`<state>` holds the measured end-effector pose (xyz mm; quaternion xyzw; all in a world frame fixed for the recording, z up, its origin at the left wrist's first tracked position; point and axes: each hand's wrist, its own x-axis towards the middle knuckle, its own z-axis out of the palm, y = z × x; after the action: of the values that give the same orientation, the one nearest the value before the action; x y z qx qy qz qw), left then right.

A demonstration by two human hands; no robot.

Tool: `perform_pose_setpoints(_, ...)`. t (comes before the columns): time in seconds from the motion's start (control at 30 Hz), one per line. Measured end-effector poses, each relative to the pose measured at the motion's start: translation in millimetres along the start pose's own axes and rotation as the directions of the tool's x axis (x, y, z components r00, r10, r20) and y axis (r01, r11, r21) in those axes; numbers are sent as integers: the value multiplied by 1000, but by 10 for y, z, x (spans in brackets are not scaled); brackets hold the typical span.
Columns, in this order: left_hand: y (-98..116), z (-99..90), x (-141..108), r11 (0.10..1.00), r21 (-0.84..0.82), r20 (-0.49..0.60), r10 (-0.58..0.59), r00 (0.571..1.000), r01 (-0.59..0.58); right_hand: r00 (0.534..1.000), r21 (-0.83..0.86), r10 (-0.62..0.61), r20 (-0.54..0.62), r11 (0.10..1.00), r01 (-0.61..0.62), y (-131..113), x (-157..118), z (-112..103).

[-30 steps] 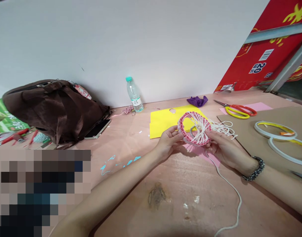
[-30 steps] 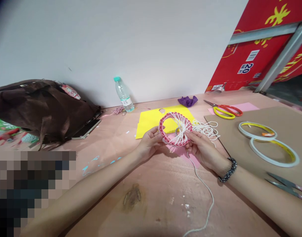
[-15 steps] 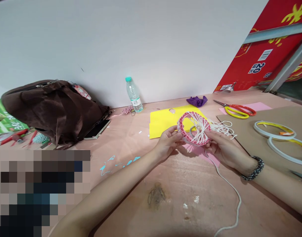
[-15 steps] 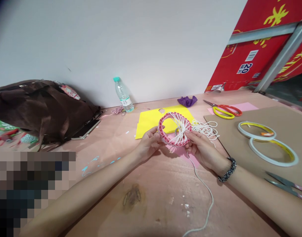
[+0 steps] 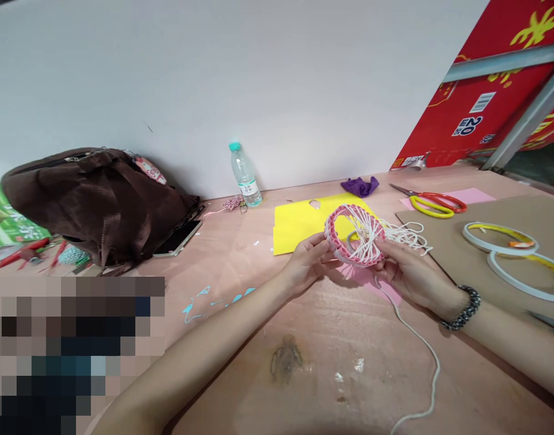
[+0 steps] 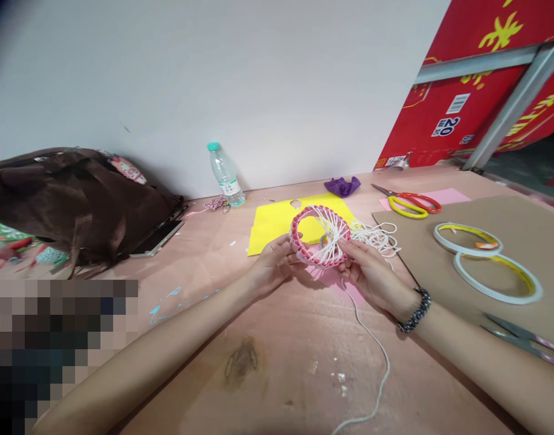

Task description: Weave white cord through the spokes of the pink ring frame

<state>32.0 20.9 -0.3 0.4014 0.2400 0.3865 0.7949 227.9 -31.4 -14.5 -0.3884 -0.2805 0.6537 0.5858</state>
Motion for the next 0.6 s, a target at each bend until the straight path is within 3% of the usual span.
perform_pose_setpoints(0.6, -11, -4, 1, 999, -4, 25, 37, 999, -37, 998, -86, 52, 21, 995, -50, -74, -78, 99)
